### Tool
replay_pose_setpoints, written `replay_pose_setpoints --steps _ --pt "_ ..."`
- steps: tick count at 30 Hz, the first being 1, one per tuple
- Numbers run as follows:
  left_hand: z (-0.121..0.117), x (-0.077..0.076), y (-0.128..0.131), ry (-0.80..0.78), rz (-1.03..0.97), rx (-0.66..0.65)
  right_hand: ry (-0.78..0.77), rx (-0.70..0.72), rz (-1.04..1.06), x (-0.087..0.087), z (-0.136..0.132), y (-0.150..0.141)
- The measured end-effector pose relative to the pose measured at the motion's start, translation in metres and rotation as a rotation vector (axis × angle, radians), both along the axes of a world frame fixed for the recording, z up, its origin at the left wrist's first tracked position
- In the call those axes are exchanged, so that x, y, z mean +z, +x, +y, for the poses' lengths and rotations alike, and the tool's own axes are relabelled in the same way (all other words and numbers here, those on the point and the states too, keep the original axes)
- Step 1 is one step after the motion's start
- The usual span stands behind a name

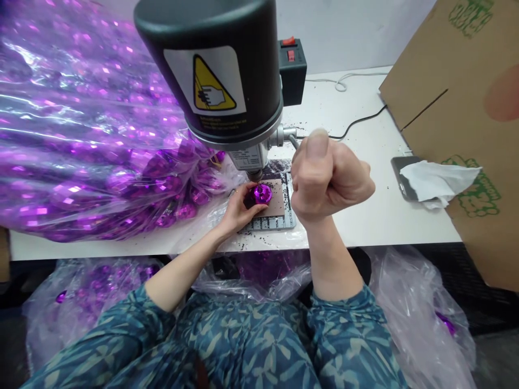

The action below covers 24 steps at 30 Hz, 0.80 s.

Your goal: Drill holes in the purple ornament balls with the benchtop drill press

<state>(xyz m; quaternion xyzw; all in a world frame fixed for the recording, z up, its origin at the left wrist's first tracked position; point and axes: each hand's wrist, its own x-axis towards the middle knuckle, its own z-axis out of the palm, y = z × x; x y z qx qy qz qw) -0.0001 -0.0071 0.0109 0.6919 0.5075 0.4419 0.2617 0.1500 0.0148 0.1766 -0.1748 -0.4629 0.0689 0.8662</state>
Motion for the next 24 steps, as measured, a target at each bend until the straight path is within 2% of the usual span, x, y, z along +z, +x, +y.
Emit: replay_pose_setpoints --steps 6,9,11,15,18,22,24 --pt "0.002 -0.005 0.001 -0.025 -0.012 0.017 0.189 -0.029 -0.038 -0.032 0.012 0.009" --pt "0.002 -0.005 0.000 -0.012 0.002 0.025 0.206 -0.033 -0.060 -0.032 0.008 0.008" --pt "0.001 -0.003 -0.001 -0.009 0.013 0.021 0.134 -0.034 -0.030 -0.017 0.004 0.004" --pt "0.002 0.000 0.002 -0.007 0.022 0.023 -0.171 0.038 -0.085 0.034 0.005 -0.001" --pt "0.000 0.004 0.005 -0.001 -0.002 0.035 -0.190 0.090 -0.186 0.062 0.018 0.002" --pt "-0.026 0.023 -0.004 0.070 0.076 0.034 -0.257 0.162 -0.255 0.073 0.032 0.007" --pt "-0.051 0.039 -0.016 0.046 0.221 -0.075 -0.247 0.165 -0.243 0.072 0.035 0.008"
